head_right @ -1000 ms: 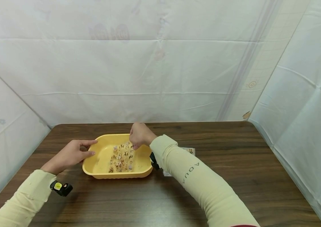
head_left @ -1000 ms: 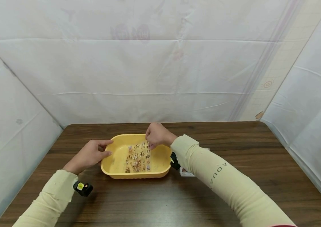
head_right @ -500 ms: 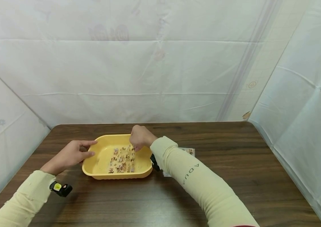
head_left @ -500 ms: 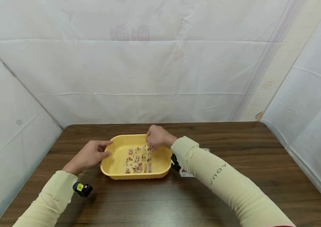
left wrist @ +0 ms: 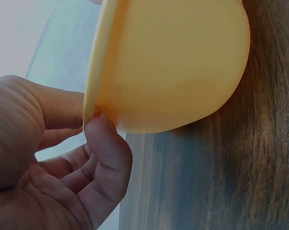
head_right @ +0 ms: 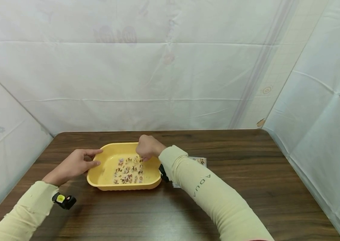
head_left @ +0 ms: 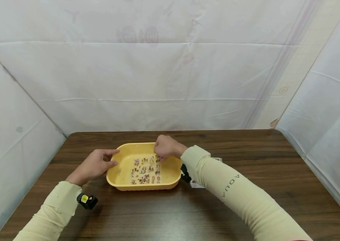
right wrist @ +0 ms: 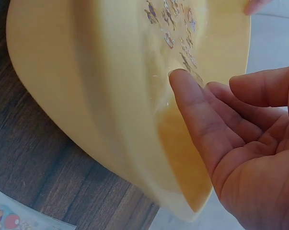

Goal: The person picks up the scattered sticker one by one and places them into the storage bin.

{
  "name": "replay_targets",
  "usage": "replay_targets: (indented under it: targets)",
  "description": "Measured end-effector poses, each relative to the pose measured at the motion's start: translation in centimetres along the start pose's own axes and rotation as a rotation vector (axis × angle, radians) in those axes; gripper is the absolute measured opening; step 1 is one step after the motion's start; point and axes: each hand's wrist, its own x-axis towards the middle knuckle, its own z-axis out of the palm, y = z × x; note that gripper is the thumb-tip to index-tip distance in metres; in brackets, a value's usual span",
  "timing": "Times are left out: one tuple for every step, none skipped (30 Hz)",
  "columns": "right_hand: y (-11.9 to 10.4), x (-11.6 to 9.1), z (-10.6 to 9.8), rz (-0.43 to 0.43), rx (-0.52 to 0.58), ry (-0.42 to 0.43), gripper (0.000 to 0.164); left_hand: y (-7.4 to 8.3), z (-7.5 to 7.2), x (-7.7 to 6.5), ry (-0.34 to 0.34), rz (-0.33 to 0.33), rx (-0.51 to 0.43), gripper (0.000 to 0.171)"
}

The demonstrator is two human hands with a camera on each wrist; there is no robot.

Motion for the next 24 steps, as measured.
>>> replay_targets:
  targets:
    - [0.01,-0.01,0.01,0.001,0.0,0.0,0.056,-0.02,0.01,-0.01,-0.002,0.004,0.0,0.055]
    - [0.01,-0.01,0.02,0.002,0.0,0.0,0.056,-0.04,0.01,0.01,0.0,0.004,-0.001,0.055]
    - [0.01,-0.02,0.02,0.003,-0.002,0.0,0.056,-0.03,0.0,-0.01,0.0,0.006,0.0,0.055]
    - [0.02,-0.01,0.03,0.004,-0.008,-0.001,0.056,-0.06,0.0,0.04,0.001,0.005,0.002,0.055]
    - [0.03,0.0,0.04,0.006,-0.012,0.001,0.056,-0.04,-0.01,0.06,0.002,0.005,0.002,0.055]
    - [0.02,0.02,0.07,0.008,-0.019,0.003,0.056,-0.04,-0.02,0.09,0.003,0.002,0.003,0.055]
    - [0.03,0.04,0.13,0.009,-0.024,0.005,0.056,-0.06,-0.01,0.1,0.004,0.003,0.005,0.055]
    - [0.03,0.07,0.2,0.012,-0.029,0.007,0.056,-0.06,-0.02,0.11,0.005,-0.001,0.005,0.054]
    - [0.04,0.1,0.27,0.015,-0.036,0.008,0.056,-0.08,-0.01,0.11,0.004,0.001,0.007,0.054]
    - [0.06,0.13,0.35,0.017,-0.038,0.009,0.056,-0.12,0.01,0.12,0.005,0.0,0.007,0.054]
    - [0.07,0.15,0.42,0.019,-0.039,0.01,0.056,-0.14,0.01,0.09,0.005,0.002,0.007,0.054]
    - [0.09,0.19,0.49,0.02,-0.04,0.008,0.056,-0.16,0.0,0.06,0.005,0.001,0.008,0.054]
    - [0.11,0.21,0.55,0.019,-0.04,0.006,0.055,-0.17,-0.02,0.02,0.004,0.0,0.007,0.054]
    - [0.13,0.25,0.57,0.018,-0.04,0.003,0.055,-0.17,-0.04,-0.02,0.004,-0.001,0.008,0.054]
    - [0.16,0.27,0.58,0.017,-0.038,0.001,0.054,-0.16,-0.09,-0.08,0.003,0.005,0.011,0.054]
    - [0.19,0.28,0.58,0.015,-0.036,-0.001,0.053,-0.13,-0.11,-0.11,0.003,0.003,0.01,0.054]
    - [0.24,0.3,0.57,0.014,-0.036,-0.002,0.052,-0.08,-0.13,-0.15,0.002,0.002,0.007,0.055]
    - [0.3,0.32,0.56,0.014,-0.039,-0.004,0.052,-0.05,-0.15,-0.18,0.001,0.004,0.006,0.055]
    - [0.35,0.31,0.55,0.013,-0.04,-0.005,0.051,-0.04,-0.16,-0.19,-0.001,0.006,0.003,0.055]
    - [0.42,0.3,0.54,0.014,-0.04,-0.007,0.052,-0.04,-0.16,-0.18,0.0,0.01,0.001,0.055]
    - [0.5,0.29,0.53,0.015,-0.042,-0.007,0.052,-0.02,-0.13,-0.18,-0.002,0.01,-0.004,0.055]
    - [0.56,0.29,0.53,0.015,-0.045,-0.009,0.053,-0.01,-0.08,-0.16,-0.001,0.005,-0.009,0.055]
    - [0.59,0.28,0.53,0.016,-0.048,-0.012,0.053,-0.02,-0.05,-0.16,-0.002,0.007,-0.011,0.055]
    - [0.61,0.26,0.52,0.016,-0.049,-0.015,0.054,-0.04,-0.01,-0.15,-0.002,0.008,-0.014,0.056]
